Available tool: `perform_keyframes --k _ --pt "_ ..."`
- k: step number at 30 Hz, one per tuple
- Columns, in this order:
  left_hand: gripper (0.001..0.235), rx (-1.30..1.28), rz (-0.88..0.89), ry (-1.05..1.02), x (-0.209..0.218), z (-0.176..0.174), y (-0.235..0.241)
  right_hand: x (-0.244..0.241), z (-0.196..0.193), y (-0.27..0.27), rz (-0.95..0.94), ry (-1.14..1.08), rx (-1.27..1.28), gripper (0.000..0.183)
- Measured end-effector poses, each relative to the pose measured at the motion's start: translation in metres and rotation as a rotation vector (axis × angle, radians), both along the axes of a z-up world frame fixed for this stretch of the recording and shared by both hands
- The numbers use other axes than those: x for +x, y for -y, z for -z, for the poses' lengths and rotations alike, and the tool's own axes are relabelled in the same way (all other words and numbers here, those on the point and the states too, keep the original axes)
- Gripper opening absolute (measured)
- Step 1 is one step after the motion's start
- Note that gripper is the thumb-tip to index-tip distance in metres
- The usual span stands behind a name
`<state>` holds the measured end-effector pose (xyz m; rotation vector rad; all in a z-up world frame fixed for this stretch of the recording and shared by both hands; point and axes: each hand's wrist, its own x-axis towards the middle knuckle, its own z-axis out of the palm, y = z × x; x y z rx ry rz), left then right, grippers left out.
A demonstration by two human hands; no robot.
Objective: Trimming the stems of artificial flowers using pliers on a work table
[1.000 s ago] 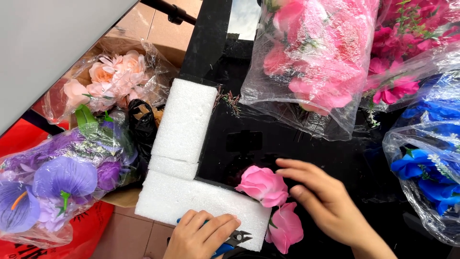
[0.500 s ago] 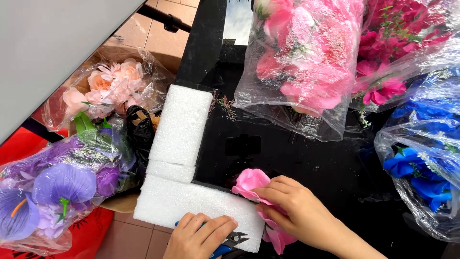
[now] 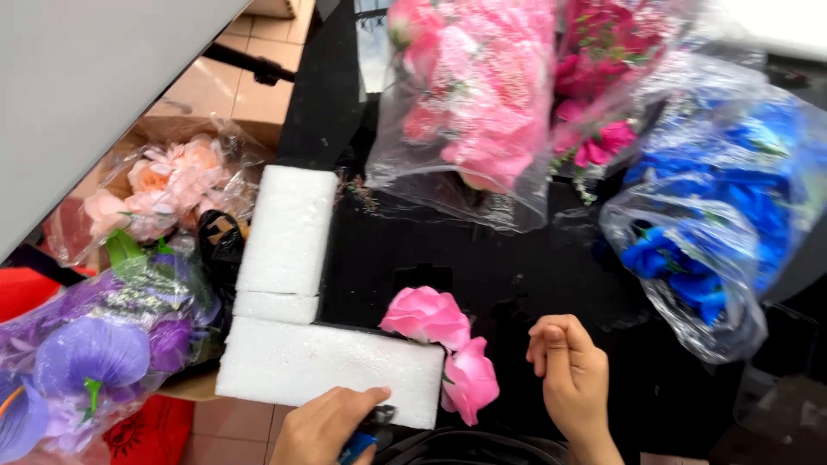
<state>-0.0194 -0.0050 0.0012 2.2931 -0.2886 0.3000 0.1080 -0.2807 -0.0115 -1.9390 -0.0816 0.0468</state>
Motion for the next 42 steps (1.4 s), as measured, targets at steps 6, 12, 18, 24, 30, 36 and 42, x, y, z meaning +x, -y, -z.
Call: perform_keyframes --k 6,12,18,24,30,36,42 --pt "0.048 -0.142 -0.584 -0.606 -0.024 0.014 0.006 -0.022 0.012 0.018 0.074 0.027 0.020 0.021" --pt "0.049 -1.664 -0.421 -0.835 -0.008 0.084 -0.016 -0.030 0.034 0.028 0.112 -0.056 0.409 0.016" --pt "0.126 -1.517 0.194 -0.445 0.000 -0.008 0.004 -0.030 0.032 0.029 0.055 -0.031 0.373 0.014" --pt "0.070 -1.655 -0.083 -0.468 -0.001 -0.007 -0.002 -0.031 0.027 0.024 0.034 0.026 0.211 0.015" --pt "0.074 -1.365 -0.232 -0.354 0.005 0.016 -0.011 -0.029 0.024 0.023 0.029 0.039 0.113 0.015" --pt "0.076 -1.320 -0.393 -0.459 0.004 0.021 -0.017 -0.029 0.027 0.029 0.026 -0.027 0.093 0.015" --pt "0.070 -1.303 -0.361 -0.592 0.014 0.004 -0.020 -0.032 0.028 0.025 0.110 -0.041 0.038 0.014"
